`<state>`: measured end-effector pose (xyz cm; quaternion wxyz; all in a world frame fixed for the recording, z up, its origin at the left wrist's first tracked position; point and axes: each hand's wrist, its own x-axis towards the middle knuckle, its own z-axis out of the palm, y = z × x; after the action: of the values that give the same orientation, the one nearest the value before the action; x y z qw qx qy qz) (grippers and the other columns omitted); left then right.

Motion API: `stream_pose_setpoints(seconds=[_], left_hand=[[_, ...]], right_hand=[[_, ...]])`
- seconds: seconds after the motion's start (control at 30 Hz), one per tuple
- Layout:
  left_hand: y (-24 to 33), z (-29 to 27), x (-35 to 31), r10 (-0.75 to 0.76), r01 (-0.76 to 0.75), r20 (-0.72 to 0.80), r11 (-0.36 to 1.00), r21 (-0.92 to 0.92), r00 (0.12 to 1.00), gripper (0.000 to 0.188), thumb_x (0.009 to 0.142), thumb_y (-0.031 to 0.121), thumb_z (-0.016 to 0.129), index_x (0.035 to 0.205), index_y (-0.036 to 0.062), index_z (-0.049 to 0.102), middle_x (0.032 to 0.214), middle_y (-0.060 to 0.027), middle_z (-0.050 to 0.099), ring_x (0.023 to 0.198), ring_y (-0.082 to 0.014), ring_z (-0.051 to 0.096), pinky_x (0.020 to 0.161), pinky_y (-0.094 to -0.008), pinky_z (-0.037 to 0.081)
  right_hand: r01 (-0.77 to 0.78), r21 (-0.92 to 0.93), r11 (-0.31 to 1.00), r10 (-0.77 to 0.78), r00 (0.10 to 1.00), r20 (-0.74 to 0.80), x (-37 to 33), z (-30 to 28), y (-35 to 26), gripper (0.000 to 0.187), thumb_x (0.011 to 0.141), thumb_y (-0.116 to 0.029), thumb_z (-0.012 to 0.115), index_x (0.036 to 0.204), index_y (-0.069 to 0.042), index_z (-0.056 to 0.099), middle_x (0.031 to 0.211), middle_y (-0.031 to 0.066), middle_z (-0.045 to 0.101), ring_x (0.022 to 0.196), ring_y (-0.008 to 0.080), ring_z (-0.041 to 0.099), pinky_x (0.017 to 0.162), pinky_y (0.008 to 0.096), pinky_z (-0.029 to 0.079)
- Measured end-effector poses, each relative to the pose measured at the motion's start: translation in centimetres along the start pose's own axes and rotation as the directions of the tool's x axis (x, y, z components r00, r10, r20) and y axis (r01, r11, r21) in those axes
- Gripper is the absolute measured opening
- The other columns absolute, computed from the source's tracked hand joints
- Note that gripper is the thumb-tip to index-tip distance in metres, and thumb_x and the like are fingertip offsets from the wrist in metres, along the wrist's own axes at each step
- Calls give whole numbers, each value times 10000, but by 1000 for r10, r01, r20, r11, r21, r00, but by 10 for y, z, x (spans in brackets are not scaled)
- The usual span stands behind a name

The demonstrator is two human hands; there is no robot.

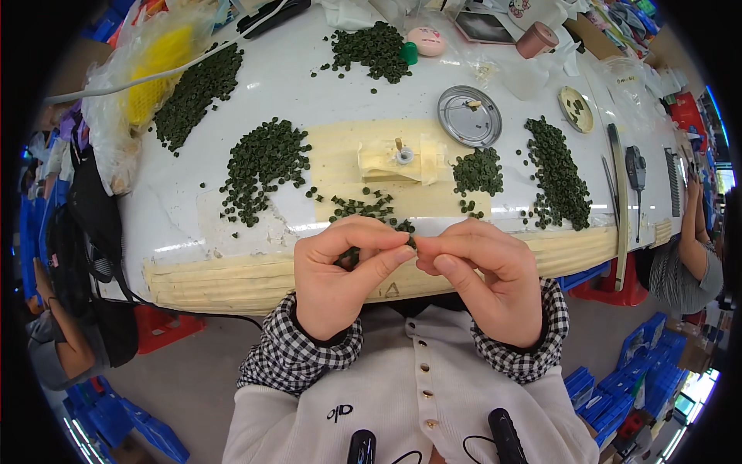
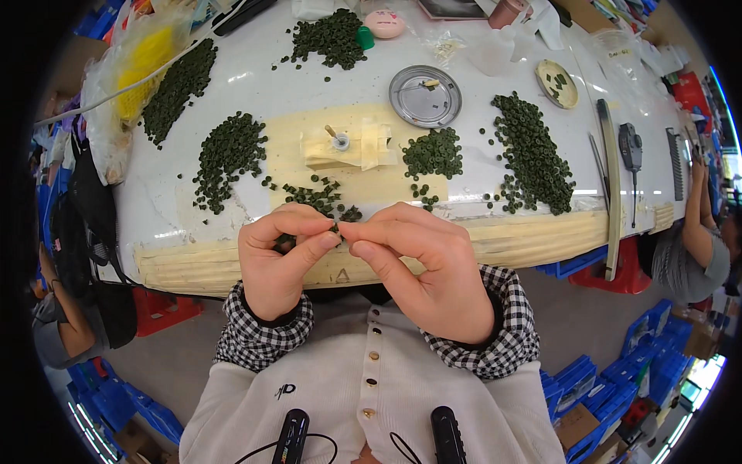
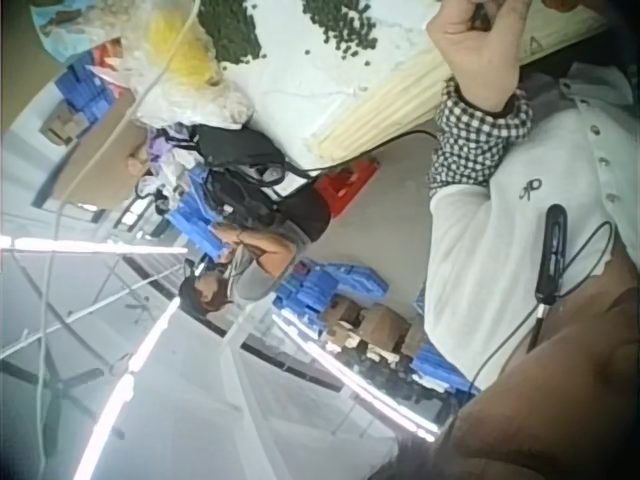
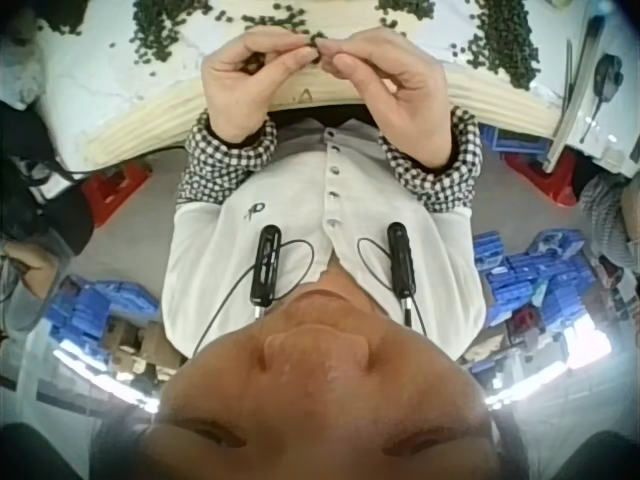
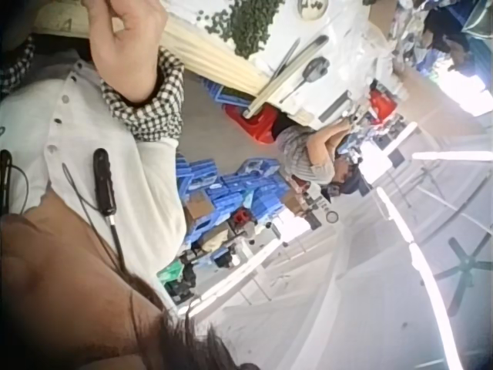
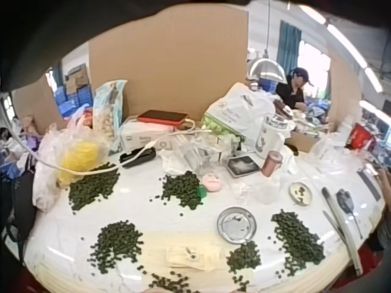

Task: Sorting small green components on a workbench and placing them into a small tray.

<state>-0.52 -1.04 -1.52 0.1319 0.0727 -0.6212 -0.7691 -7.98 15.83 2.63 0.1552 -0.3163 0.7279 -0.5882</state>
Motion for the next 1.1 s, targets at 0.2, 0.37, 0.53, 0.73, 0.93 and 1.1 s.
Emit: stream_pose_setpoints(seconds=[0.2,0.37,0.53,0.73,0.93,1.1], left_hand=[[2,-2,-1,-329,365,163,783,-504,930,116,839,5,668,954,-11,670,910,-91,676,732,-67,560,626,-199,432],[2,-2,0,-337,403,226,696,-594,914,129,855,19,654,980,-14,655,912,-91,681,799,-94,601,692,-211,464],[1,1,-1,-300,329,141,803,-497,944,107,850,17,660,953,-10,665,910,-81,685,805,-87,597,714,-213,466],[2,4,-2,-262,267,72,862,-431,962,134,843,4,662,975,-13,672,916,-72,686,832,-94,611,767,-221,477],[3,7,-3,-227,231,58,888,-397,972,156,837,-8,664,993,-12,671,929,-66,683,849,-93,613,777,-216,477],[5,7,-3,-265,257,39,874,-412,964,143,832,-9,671,974,-5,667,905,-52,677,802,-75,597,747,-209,476]], right_hand=[[105,-96,990,-109,993,-33,6,0,-1,189,785,49,661,966,1,688,809,103,636,700,175,616,621,255,483],[167,-110,980,-176,981,-76,7,5,6,199,743,51,701,932,-12,693,808,92,632,697,173,618,610,255,486],[200,-147,969,-214,973,-90,8,6,13,203,728,48,718,919,-17,691,816,92,629,696,175,620,605,260,493],[246,-282,927,-298,942,-157,6,15,13,213,728,44,726,931,-5,684,831,96,623,682,182,619,582,263,502],[293,-311,904,-357,919,-169,6,16,16,225,729,53,723,944,4,677,836,103,619,677,185,621,577,258,503],[300,-318,899,-364,917,-164,4,16,16,232,732,55,720,954,2,675,845,100,619,686,186,625,583,259,507]])
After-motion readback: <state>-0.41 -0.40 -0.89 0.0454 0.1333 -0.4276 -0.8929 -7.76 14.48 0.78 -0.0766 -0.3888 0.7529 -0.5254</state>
